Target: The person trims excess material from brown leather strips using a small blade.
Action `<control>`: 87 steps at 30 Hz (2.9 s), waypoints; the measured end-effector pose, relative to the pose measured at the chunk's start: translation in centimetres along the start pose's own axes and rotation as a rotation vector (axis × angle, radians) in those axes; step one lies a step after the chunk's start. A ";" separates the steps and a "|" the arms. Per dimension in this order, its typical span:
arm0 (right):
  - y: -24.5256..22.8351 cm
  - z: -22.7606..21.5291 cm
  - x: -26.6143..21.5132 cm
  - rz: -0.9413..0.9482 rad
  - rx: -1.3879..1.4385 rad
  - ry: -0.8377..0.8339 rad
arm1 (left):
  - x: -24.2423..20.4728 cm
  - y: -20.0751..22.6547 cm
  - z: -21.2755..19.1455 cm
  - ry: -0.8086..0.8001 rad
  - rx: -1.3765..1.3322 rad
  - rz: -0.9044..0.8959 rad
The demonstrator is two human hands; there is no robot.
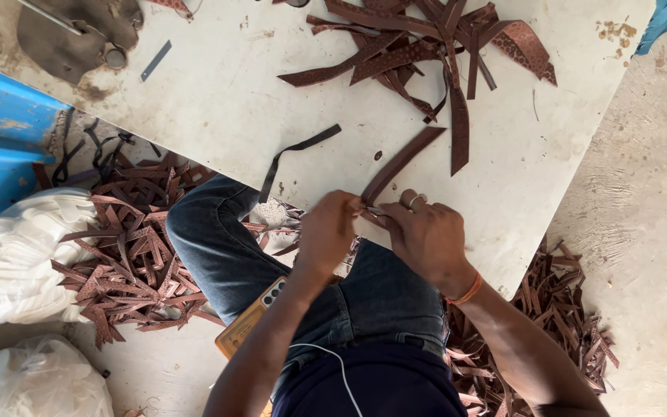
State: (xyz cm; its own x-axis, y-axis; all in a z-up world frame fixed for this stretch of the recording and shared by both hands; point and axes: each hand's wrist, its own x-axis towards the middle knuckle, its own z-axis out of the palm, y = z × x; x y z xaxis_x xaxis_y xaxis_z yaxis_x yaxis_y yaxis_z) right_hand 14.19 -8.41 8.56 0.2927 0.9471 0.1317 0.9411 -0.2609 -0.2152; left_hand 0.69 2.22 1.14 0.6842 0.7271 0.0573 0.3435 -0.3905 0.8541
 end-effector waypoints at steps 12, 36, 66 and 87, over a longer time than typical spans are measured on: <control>0.3 -0.2 -0.2 -0.030 0.066 0.045 | 0.1 0.0 -0.8 -0.017 -0.281 -0.072; 0.0 0.3 -0.4 0.088 0.144 0.047 | 0.2 -1.2 -0.6 -0.088 -0.538 -0.149; 0.2 1.2 -0.9 0.149 0.203 0.084 | -1.1 -0.2 -1.1 0.135 -0.195 -0.029; 0.2 2.6 -1.0 0.142 0.254 0.151 | -0.9 -1.3 -0.9 0.212 -0.332 0.011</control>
State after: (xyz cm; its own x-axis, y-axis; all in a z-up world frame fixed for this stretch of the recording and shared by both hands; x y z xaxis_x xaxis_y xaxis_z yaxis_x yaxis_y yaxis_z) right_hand 13.58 -8.94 5.83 0.4576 0.8614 0.2207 0.8224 -0.3155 -0.4734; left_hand -0.95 2.62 0.46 0.5264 0.8381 0.1432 0.0863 -0.2202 0.9716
